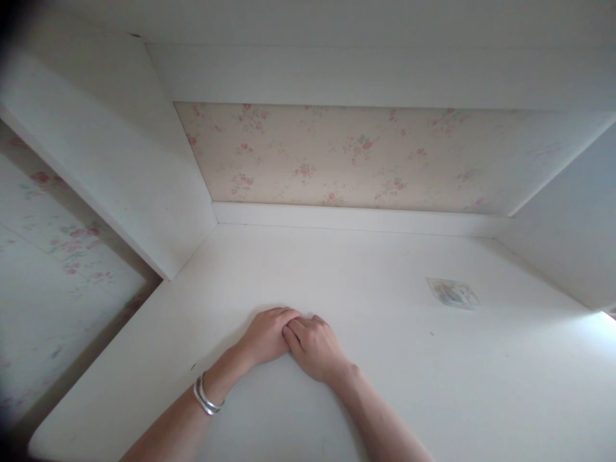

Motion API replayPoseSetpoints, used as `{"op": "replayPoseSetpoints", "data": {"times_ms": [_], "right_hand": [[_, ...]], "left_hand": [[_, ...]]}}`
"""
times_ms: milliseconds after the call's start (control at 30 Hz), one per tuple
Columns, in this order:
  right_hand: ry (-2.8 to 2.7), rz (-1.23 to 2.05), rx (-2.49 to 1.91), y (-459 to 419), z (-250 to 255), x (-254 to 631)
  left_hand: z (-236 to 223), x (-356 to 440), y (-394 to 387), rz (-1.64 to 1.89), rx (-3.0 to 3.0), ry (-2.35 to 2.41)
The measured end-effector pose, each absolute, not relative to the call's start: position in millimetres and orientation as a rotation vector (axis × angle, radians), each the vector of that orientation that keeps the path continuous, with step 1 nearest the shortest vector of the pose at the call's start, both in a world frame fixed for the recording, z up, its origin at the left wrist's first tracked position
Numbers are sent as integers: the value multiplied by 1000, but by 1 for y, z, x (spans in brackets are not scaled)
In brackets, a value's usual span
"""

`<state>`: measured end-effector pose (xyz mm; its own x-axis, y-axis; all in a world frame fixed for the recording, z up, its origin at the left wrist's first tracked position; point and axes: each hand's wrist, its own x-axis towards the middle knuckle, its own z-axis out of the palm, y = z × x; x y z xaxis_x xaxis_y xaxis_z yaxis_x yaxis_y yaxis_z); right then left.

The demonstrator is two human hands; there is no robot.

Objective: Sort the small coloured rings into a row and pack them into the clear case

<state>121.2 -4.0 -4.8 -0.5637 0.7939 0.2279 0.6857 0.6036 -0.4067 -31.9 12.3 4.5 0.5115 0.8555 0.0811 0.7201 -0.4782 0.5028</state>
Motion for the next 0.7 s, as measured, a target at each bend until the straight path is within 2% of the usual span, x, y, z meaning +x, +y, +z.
{"op": "replayPoseSetpoints", "data": {"times_ms": [700], "right_hand": [[-2443, 367, -1183, -4, -6, 121]], "left_hand": [[3, -32, 12, 477, 2376, 1282]]}}
